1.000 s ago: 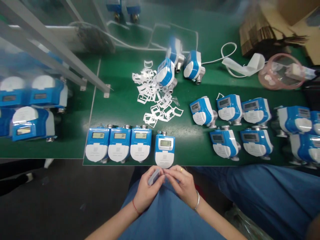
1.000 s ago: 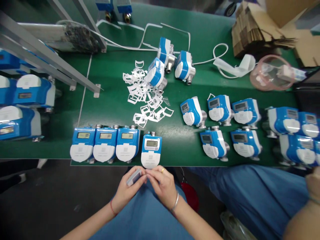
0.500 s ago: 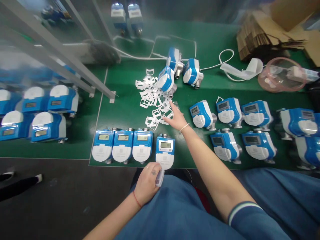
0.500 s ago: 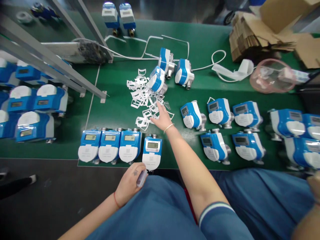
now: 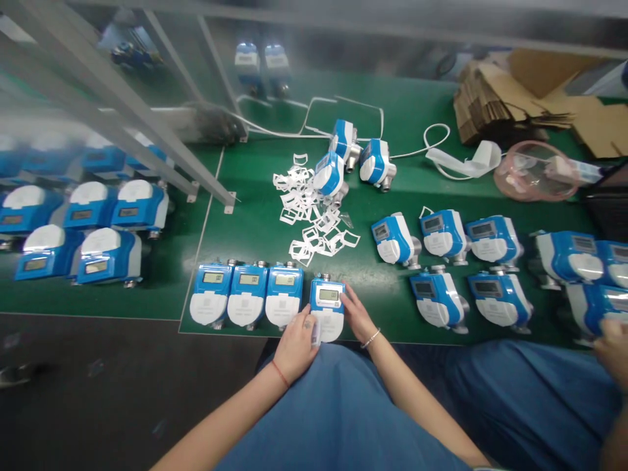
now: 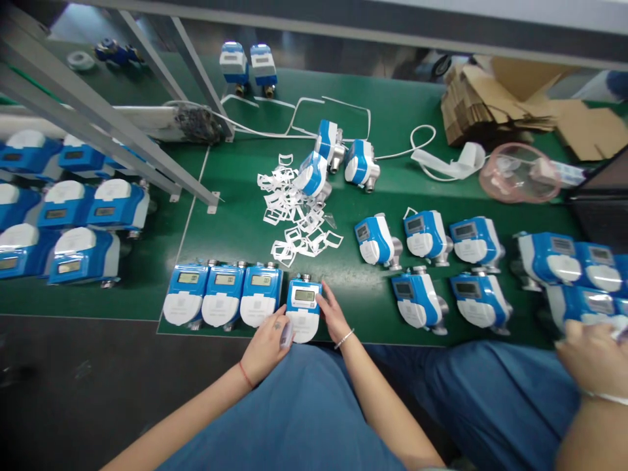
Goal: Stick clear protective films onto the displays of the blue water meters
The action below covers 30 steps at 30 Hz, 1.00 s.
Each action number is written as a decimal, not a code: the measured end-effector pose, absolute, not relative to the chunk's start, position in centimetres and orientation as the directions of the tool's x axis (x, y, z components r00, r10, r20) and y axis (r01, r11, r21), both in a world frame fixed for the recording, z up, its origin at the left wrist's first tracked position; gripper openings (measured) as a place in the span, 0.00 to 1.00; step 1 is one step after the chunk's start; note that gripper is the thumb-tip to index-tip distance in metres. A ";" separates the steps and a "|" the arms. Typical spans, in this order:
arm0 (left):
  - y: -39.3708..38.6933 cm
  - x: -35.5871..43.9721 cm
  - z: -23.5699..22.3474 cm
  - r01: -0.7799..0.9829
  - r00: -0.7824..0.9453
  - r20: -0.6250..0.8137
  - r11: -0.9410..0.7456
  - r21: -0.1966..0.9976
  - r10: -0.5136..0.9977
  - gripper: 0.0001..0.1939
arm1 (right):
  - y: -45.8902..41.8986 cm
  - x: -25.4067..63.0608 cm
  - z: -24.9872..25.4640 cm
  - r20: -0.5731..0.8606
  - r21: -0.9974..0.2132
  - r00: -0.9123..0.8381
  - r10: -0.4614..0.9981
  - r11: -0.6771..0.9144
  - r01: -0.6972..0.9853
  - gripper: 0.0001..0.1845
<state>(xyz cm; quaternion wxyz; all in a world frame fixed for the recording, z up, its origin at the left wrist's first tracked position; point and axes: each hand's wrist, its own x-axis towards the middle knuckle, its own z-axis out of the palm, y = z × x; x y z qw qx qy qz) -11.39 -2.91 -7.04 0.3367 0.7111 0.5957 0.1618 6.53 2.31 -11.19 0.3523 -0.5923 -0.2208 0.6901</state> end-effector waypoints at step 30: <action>5.8 -4.4 -2.1 -0.299 0.265 -0.679 0.728 0.617 0.684 0.17 | 6.9 16.5 -12.0 -0.369 -0.918 0.271 0.889 -0.395 0.046 0.18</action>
